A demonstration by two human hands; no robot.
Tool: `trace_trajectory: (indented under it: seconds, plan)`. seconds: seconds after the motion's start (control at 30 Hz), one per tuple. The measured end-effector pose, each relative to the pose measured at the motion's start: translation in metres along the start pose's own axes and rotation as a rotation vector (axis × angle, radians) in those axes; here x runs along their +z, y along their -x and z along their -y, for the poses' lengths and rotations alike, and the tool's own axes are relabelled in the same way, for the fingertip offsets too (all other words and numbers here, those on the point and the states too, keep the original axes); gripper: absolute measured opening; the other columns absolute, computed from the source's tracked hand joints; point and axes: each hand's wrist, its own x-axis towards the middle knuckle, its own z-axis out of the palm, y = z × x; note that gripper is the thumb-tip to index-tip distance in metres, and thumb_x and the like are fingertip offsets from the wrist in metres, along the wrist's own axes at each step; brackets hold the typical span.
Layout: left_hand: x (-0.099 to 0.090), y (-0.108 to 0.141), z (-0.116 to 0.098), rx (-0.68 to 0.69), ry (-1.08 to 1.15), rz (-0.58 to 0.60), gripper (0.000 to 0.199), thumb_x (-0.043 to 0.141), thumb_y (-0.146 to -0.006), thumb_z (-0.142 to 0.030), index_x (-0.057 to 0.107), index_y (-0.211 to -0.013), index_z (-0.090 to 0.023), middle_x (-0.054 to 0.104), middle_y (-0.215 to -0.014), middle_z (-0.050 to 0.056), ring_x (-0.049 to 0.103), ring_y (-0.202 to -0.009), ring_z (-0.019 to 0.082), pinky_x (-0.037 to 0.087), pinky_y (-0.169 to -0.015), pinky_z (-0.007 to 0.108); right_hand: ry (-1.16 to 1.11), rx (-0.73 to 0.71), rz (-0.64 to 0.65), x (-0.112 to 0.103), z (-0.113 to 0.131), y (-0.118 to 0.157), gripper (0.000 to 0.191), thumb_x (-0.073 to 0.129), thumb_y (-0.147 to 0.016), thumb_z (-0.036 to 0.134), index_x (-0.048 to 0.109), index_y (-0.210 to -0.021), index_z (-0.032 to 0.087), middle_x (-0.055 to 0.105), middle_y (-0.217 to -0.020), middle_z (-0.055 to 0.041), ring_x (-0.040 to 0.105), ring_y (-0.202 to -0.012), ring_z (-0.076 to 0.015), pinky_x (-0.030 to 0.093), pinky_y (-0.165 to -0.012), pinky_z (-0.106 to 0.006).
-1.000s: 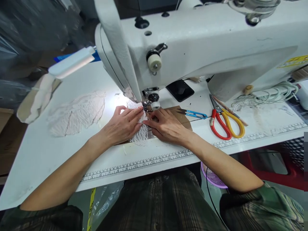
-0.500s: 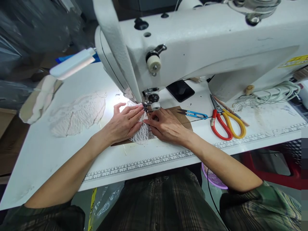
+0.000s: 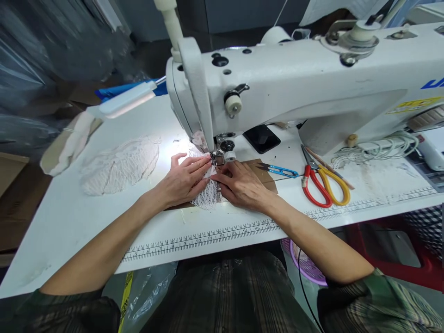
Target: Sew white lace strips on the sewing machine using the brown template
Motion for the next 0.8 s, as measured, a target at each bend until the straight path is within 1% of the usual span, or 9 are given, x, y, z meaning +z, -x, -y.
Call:
trace_trajectory:
  seconds: [0.17,0.37,0.47,0.53,0.6,0.63,0.73,0.8]
  plan:
    - [0.0,0.0001,-0.0005,-0.007,0.007,-0.008,0.039,0.039,-0.103,-0.034,0.058,-0.132,-0.017,0.056,-0.146,0.013,0.057,-0.125,0.031,0.024,-0.113,0.061,-0.038,0.005,-0.02,0.001,-0.0004,0.0005,0.028,0.052,-0.097,0.023,0.069,-0.119,0.022,0.059,-0.107,-0.0118,0.054,-0.102,-0.0265,0.049,-0.088,-0.044]
    - [-0.0002,-0.0011,-0.0028,-0.009,-0.025,-0.009,0.04,0.037,-0.104,-0.034,0.058,-0.133,-0.017,0.057,-0.146,0.013,0.057,-0.124,0.031,0.02,-0.114,0.063,-0.068,-0.019,-0.031,0.0018,-0.0056,0.0022,0.029,0.051,-0.098,0.025,0.069,-0.121,0.023,0.058,-0.108,-0.0109,0.054,-0.102,-0.0254,0.05,-0.088,-0.044]
    - [0.0008,-0.0004,-0.005,-0.012,-0.046,-0.016,0.04,0.038,-0.104,-0.033,0.058,-0.133,-0.016,0.057,-0.145,0.013,0.056,-0.125,0.032,0.021,-0.114,0.063,-0.083,-0.025,-0.025,0.0017,-0.0079,0.0027,0.03,0.051,-0.098,0.026,0.069,-0.122,0.025,0.057,-0.108,-0.0103,0.054,-0.101,-0.0253,0.051,-0.089,-0.045]
    - [0.0021,0.0005,-0.0063,-0.021,-0.073,-0.038,0.039,0.039,-0.104,-0.033,0.058,-0.132,-0.015,0.056,-0.145,0.016,0.055,-0.126,0.034,0.024,-0.111,0.063,-0.083,-0.025,-0.024,0.0015,-0.0083,0.0029,0.031,0.052,-0.098,0.025,0.068,-0.124,0.025,0.057,-0.107,-0.0104,0.054,-0.101,-0.0255,0.051,-0.088,-0.046]
    - [0.004,0.001,-0.0068,-0.018,-0.096,-0.082,0.037,0.041,-0.103,-0.032,0.059,-0.129,-0.013,0.058,-0.141,0.018,0.058,-0.12,0.033,0.03,-0.107,0.06,-0.08,-0.027,-0.025,0.0011,-0.0077,0.0029,0.033,0.052,-0.098,0.024,0.067,-0.127,0.024,0.057,-0.107,-0.011,0.054,-0.1,-0.026,0.052,-0.088,-0.046]
    - [0.0051,0.001,-0.0066,-0.006,-0.101,-0.109,0.034,0.043,-0.102,-0.031,0.06,-0.127,-0.013,0.061,-0.136,0.017,0.06,-0.115,0.031,0.033,-0.104,0.058,-0.077,-0.028,-0.026,0.0008,-0.0073,0.0028,0.034,0.052,-0.097,0.023,0.067,-0.128,0.024,0.056,-0.107,-0.0115,0.054,-0.101,-0.0263,0.052,-0.088,-0.047]
    - [0.0077,0.0003,-0.0047,0.075,-0.107,-0.176,0.024,0.047,-0.101,-0.025,0.065,-0.115,-0.017,0.071,-0.119,0.009,0.066,-0.096,0.024,0.037,-0.101,0.052,-0.071,-0.025,-0.02,-0.0001,-0.0058,0.0027,0.034,0.051,-0.097,0.021,0.066,-0.128,0.022,0.056,-0.108,-0.0122,0.054,-0.102,-0.0267,0.051,-0.09,-0.047]
    - [0.0078,-0.0001,-0.003,0.122,-0.116,-0.185,0.023,0.047,-0.101,-0.023,0.067,-0.11,-0.018,0.073,-0.118,0.007,0.067,-0.091,0.021,0.039,-0.101,0.05,-0.067,-0.015,-0.012,-0.0002,-0.005,0.0028,0.034,0.051,-0.097,0.021,0.066,-0.127,0.022,0.056,-0.107,-0.0118,0.054,-0.102,-0.0264,0.051,-0.091,-0.047]
